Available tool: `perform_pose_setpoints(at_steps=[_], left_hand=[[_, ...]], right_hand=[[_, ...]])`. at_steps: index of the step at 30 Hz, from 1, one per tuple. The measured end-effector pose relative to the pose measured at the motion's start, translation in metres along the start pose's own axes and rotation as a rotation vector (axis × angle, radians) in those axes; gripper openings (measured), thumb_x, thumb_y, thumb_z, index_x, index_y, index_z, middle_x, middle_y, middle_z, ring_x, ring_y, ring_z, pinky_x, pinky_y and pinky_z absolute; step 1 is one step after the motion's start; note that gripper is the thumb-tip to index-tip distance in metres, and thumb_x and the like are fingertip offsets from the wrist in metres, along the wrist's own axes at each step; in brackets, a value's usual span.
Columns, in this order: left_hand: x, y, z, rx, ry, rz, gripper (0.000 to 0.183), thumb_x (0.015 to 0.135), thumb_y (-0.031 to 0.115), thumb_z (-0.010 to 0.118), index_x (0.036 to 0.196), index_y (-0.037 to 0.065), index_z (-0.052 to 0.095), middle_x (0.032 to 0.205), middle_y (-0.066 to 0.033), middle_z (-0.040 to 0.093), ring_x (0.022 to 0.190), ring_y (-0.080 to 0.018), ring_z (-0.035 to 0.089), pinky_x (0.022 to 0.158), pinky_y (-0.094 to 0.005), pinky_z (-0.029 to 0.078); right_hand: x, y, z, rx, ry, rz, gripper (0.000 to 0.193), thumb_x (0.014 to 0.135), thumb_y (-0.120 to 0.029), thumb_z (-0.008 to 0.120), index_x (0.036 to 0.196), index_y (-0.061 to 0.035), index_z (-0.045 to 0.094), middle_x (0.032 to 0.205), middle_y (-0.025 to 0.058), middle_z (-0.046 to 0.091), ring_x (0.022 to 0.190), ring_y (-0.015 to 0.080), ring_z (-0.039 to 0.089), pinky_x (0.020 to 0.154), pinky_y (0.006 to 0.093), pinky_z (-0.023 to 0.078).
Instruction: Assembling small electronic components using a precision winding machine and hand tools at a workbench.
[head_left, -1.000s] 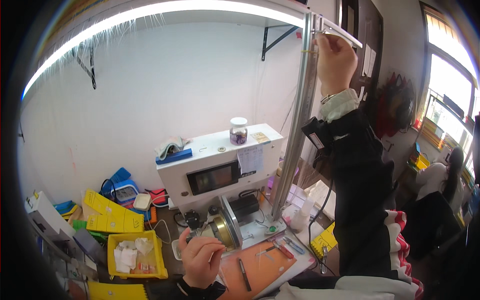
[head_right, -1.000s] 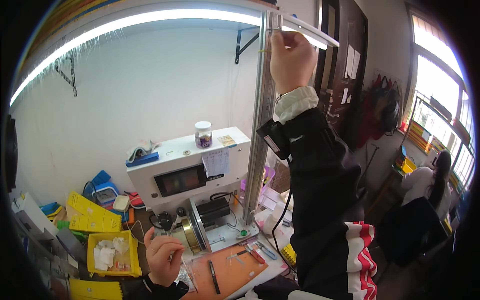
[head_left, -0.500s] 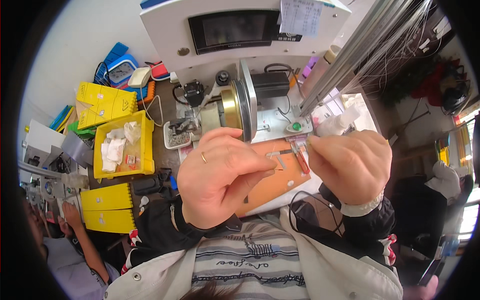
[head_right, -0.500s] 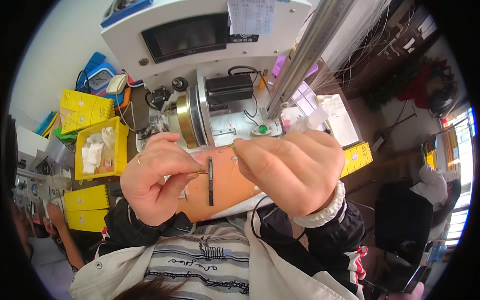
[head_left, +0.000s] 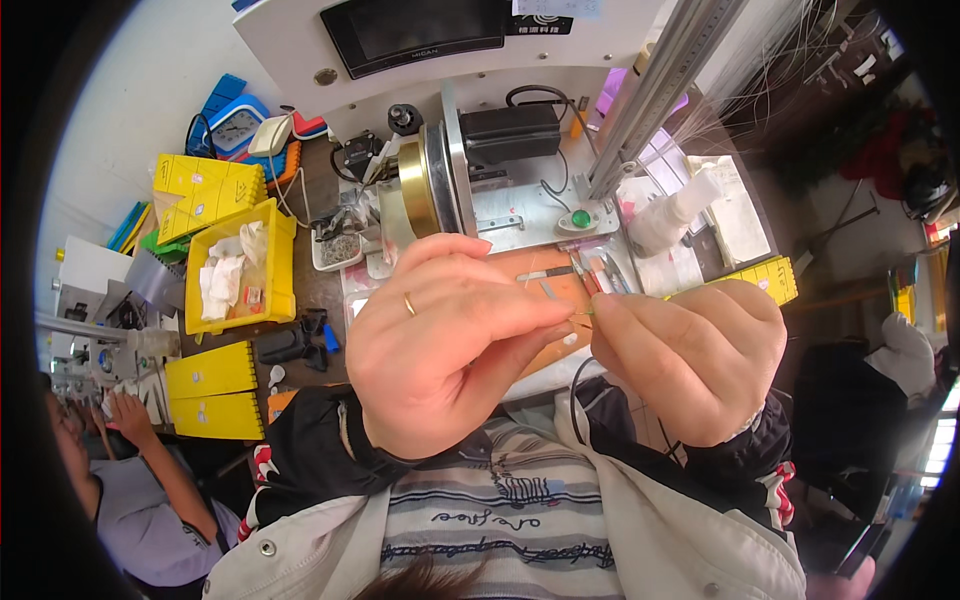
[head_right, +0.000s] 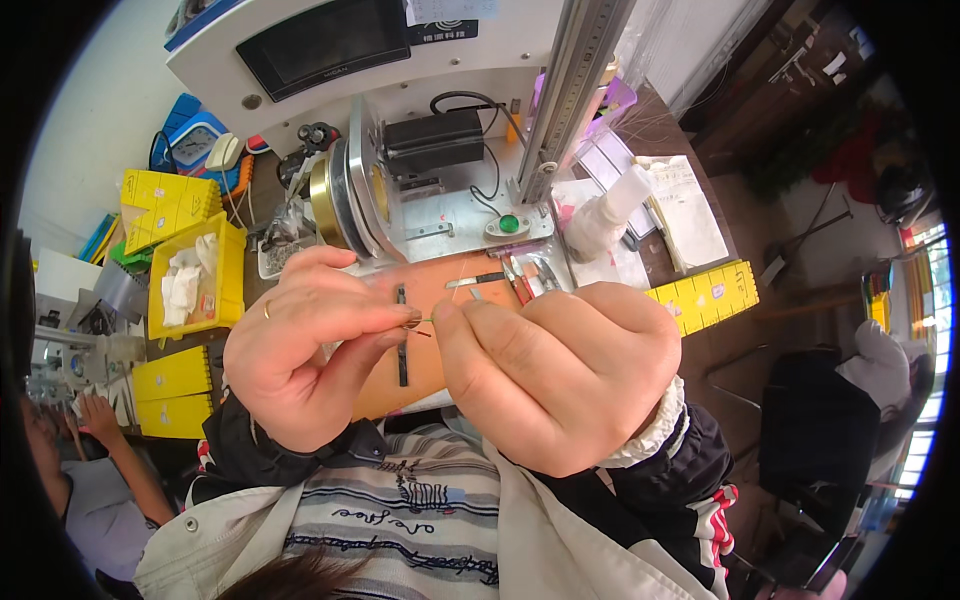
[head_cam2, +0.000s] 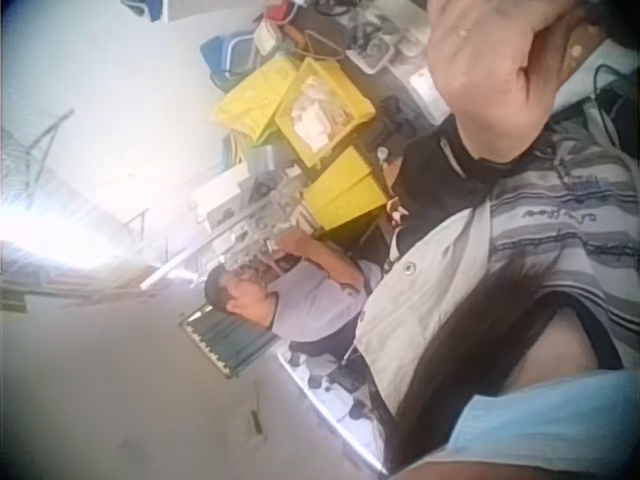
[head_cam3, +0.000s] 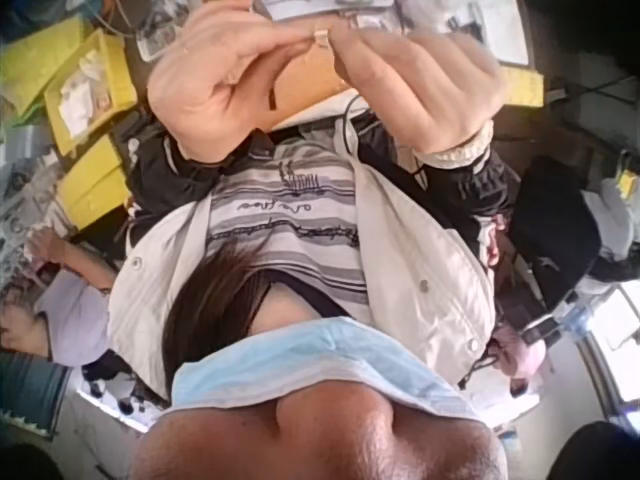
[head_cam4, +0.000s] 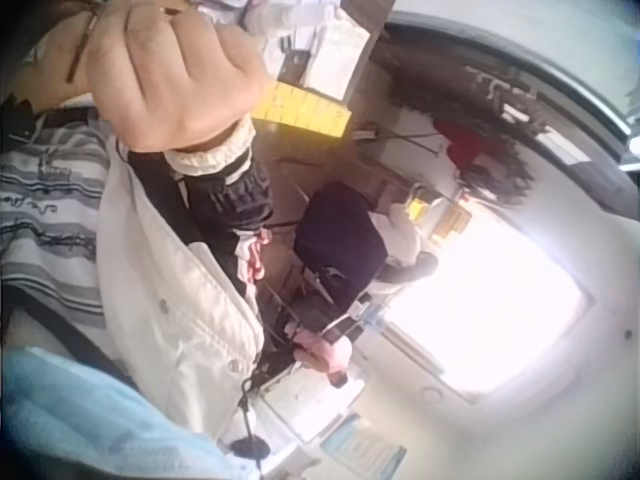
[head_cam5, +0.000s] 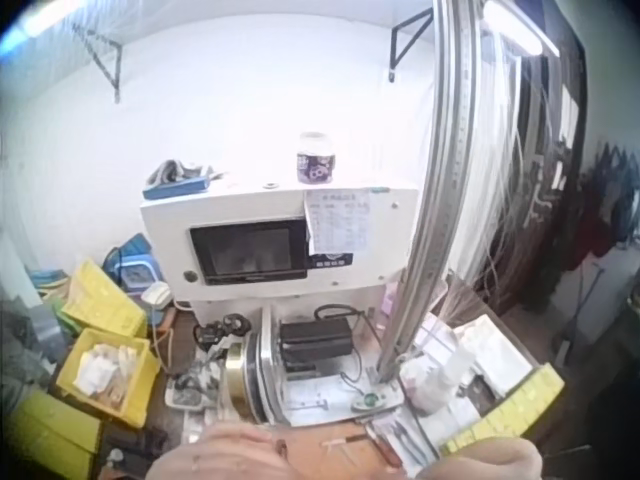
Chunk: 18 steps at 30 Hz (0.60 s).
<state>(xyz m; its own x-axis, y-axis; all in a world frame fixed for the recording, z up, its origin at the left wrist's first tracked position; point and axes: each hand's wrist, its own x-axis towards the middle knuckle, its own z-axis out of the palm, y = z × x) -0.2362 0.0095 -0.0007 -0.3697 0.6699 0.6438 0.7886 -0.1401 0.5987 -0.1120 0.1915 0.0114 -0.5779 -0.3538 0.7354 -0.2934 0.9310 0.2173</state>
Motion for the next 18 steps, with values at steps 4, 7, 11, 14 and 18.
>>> perform_pose_setpoints(at_steps=[4, 7, 11, 14, 18], left_hand=[[-0.005, 0.002, 0.011, 0.010, 0.027, 0.000, 0.020, 0.074, -0.007, 0.076, 0.091, 0.004, 0.073, 0.082, -0.0045, 0.070, 0.075, -0.0185, 0.066, 0.090, -0.0423, 0.047], [-0.013, -0.003, 0.017, -0.030, 0.017, 0.029, 0.020, 0.076, -0.009, 0.074, 0.092, 0.003, 0.072, 0.084, -0.0055, 0.070, 0.076, -0.0198, 0.066, 0.089, -0.0427, 0.048], [-0.021, -0.003, 0.019, -0.051, 0.022, 0.090, 0.019, 0.080, -0.009, 0.069, 0.095, 0.002, 0.068, 0.087, -0.0068, 0.070, 0.078, -0.0225, 0.065, 0.087, -0.0430, 0.048], [-0.028, 0.005, 0.011, -0.041, 0.040, 0.125, 0.016, 0.084, -0.008, 0.065, 0.097, 0.002, 0.065, 0.088, -0.0089, 0.070, 0.080, -0.0254, 0.064, 0.087, -0.0442, 0.049], [-0.031, 0.005, 0.008, 0.075, 0.114, 0.188, 0.014, 0.083, -0.006, 0.068, 0.094, 0.002, 0.065, 0.086, -0.0091, 0.070, 0.079, -0.0265, 0.064, 0.084, -0.0435, 0.052]], right_hand=[[-0.007, -0.004, -0.002, 0.032, 0.018, 0.017, 0.033, 0.060, -0.010, 0.066, 0.092, -0.0047, 0.071, 0.081, -0.0004, 0.066, 0.052, 0.0082, 0.053, 0.043, 0.0235, 0.036], [-0.016, -0.006, -0.002, 0.103, 0.016, 0.060, 0.034, 0.061, -0.009, 0.067, 0.094, -0.0051, 0.072, 0.080, -0.0001, 0.066, 0.052, 0.0098, 0.054, 0.044, 0.0245, 0.038], [-0.035, -0.002, -0.002, 0.131, 0.040, 0.204, 0.035, 0.064, -0.003, 0.072, 0.099, -0.0049, 0.074, 0.075, 0.0012, 0.067, 0.054, 0.0147, 0.058, 0.046, 0.0280, 0.043], [-0.043, -0.006, -0.016, 0.132, -0.054, 0.520, 0.022, 0.076, 0.004, 0.073, 0.097, -0.0025, 0.073, 0.076, 0.0082, 0.066, 0.060, 0.0186, 0.063, 0.053, 0.0285, 0.046], [-0.078, -0.004, -0.058, 0.558, -0.043, 1.163, 0.012, 0.093, 0.006, 0.056, 0.099, 0.0023, 0.065, 0.091, 0.0053, 0.067, 0.061, 0.0061, 0.055, 0.056, 0.0202, 0.043]])
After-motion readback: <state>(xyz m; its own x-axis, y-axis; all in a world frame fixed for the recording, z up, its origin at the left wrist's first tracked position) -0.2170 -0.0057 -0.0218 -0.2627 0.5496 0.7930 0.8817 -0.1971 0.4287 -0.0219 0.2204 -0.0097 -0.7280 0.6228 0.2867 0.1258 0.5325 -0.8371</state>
